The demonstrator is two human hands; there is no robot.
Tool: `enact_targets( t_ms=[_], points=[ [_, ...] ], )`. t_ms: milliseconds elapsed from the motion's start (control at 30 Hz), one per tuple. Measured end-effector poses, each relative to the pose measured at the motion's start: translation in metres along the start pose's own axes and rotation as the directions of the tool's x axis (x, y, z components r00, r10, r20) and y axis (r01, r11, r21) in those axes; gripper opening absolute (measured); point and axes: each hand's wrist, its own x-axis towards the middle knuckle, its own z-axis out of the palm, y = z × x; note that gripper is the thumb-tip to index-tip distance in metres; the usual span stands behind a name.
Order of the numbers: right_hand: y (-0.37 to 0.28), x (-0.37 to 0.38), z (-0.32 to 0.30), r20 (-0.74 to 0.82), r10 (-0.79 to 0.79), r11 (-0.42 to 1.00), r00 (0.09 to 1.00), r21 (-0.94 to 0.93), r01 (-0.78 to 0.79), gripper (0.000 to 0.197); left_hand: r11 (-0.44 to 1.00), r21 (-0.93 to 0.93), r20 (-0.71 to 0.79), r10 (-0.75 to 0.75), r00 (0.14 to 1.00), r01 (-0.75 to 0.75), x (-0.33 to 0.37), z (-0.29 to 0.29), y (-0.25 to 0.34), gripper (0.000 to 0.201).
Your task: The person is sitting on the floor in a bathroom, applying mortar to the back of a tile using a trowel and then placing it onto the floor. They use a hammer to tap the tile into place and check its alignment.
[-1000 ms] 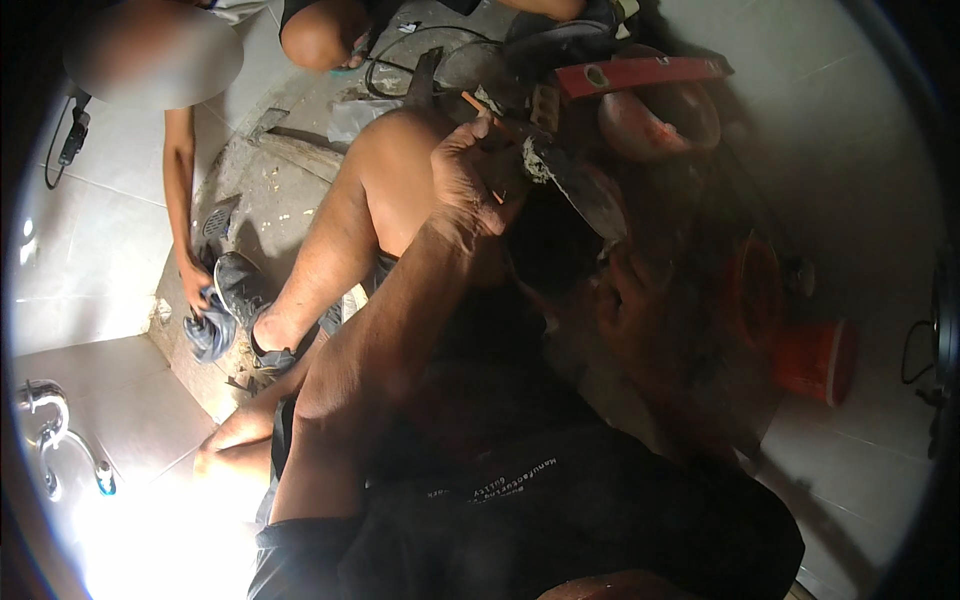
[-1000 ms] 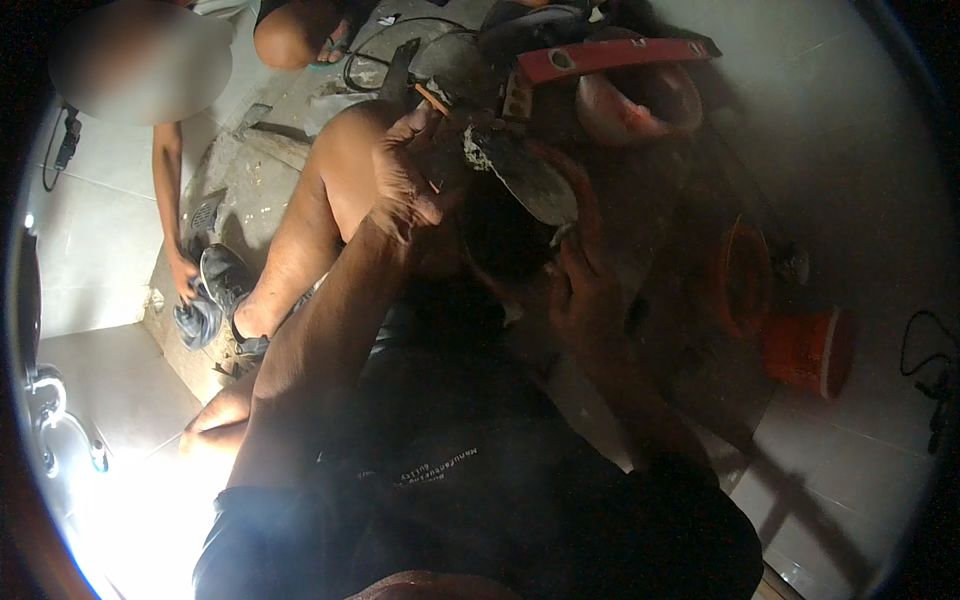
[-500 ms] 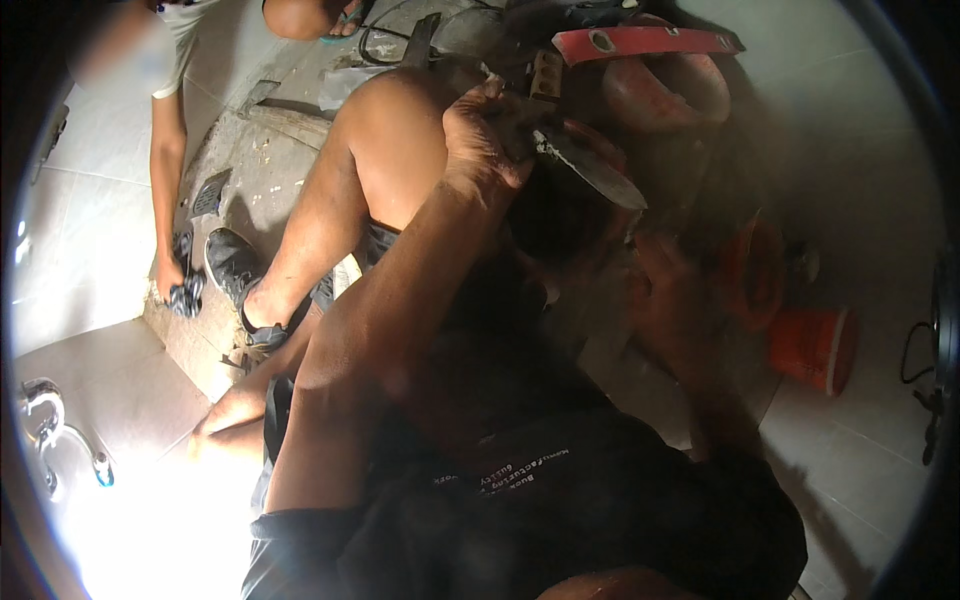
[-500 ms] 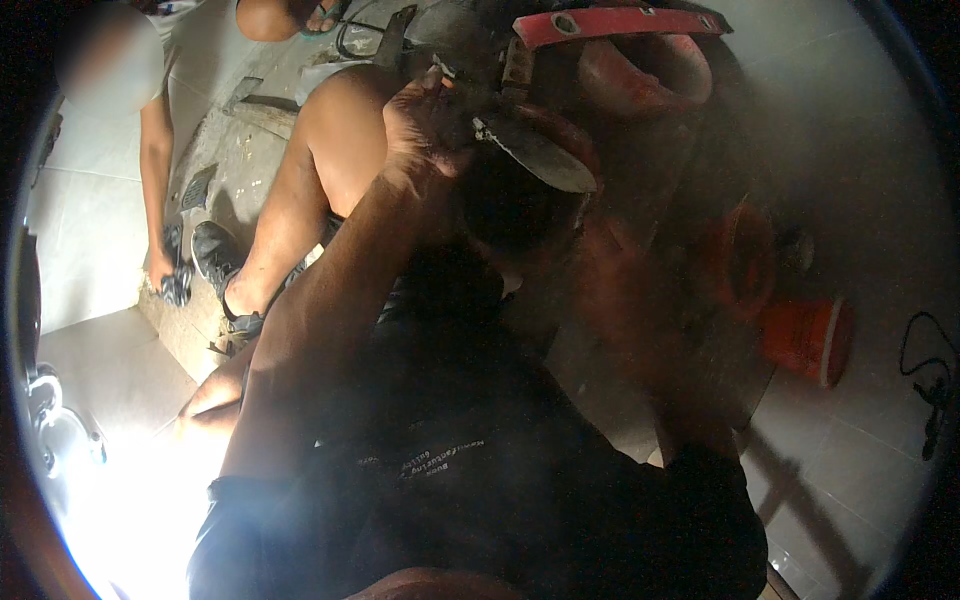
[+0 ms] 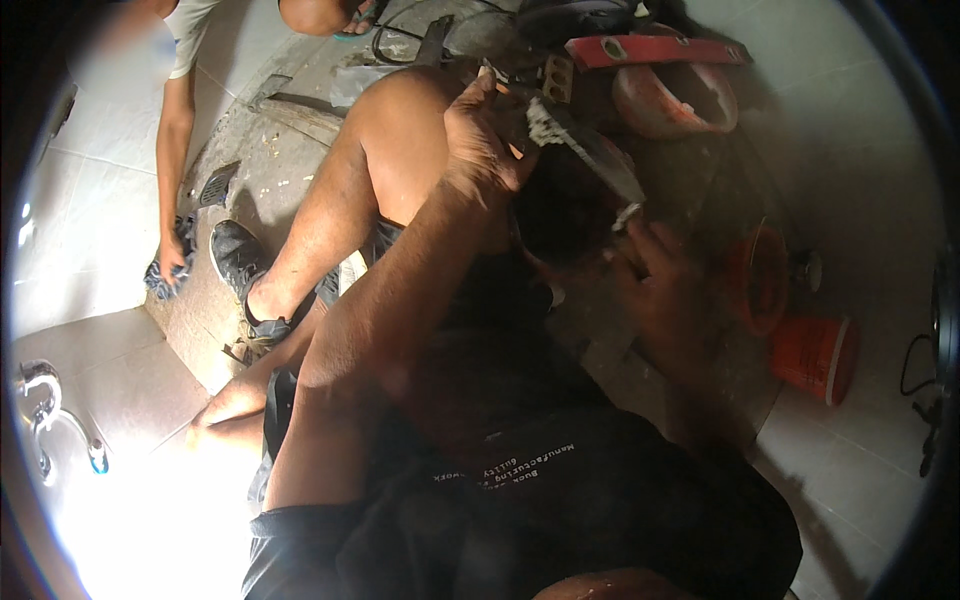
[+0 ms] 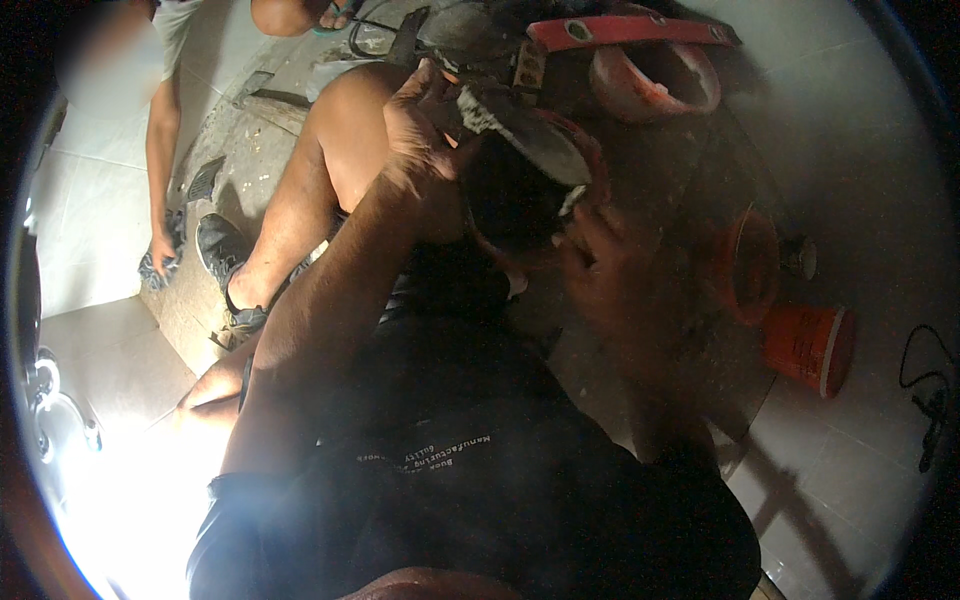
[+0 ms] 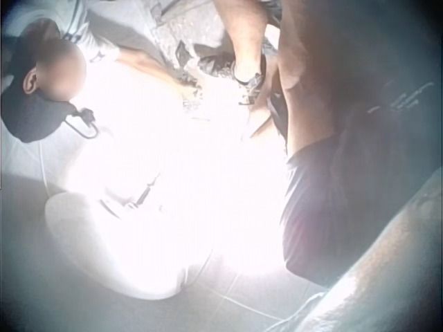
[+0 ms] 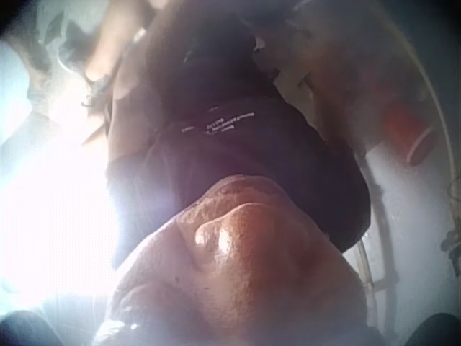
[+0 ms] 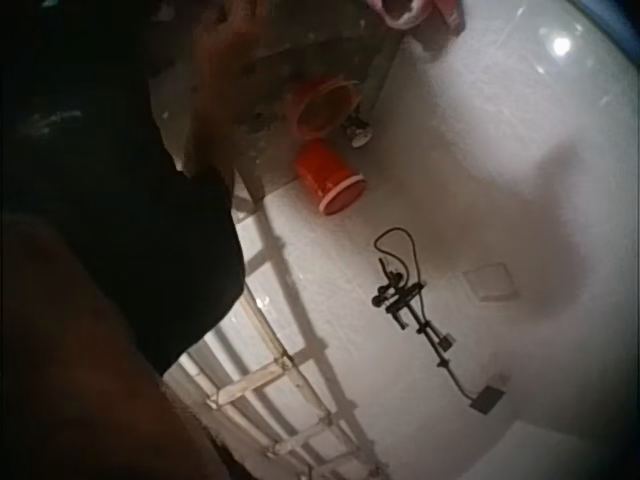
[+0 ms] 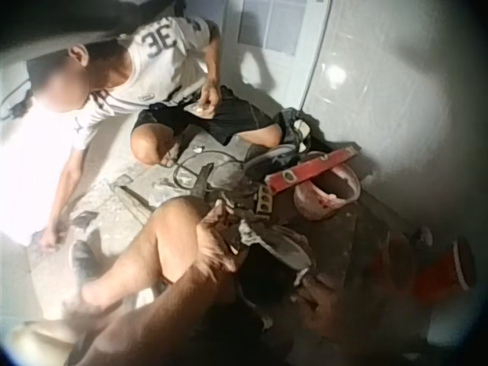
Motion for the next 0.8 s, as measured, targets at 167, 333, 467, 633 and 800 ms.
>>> enact_targets(
  t_ms=[167,333,467,633,800],
  points=[
    [0.047,-0.008,0.053,-0.175,-0.288,0.944,0.942,-0.216,0.249,0.040,0.996,-0.088,-0.066,-0.013,0.998,0.007,-0.004,0.015,-0.001,0.036],
    [0.038,-0.021,0.040,-0.105,-0.176,0.967,0.979,-0.207,0.151,0.043,0.983,-0.181,-0.012,-0.033,0.999,0.031,0.004,0.004,-0.002,0.038],
    [0.040,-0.028,0.020,-0.124,-0.417,0.833,0.900,-0.449,0.324,0.041,1.000,-0.024,-0.079,0.000,0.997,-0.002,-0.027,0.021,0.008,0.045],
    [0.071,-0.041,-0.002,-0.196,-0.152,0.972,0.969,-0.209,0.110,0.035,0.982,-0.133,0.226,-0.103,0.969,0.135,-0.014,-0.007,0.018,0.067],
    [0.038,-0.020,0.000,-0.178,0.091,0.993,0.980,0.088,-0.077,0.043,0.965,0.017,0.404,-0.245,0.881,0.261,-0.021,-0.028,0.023,0.081]
  ],
)
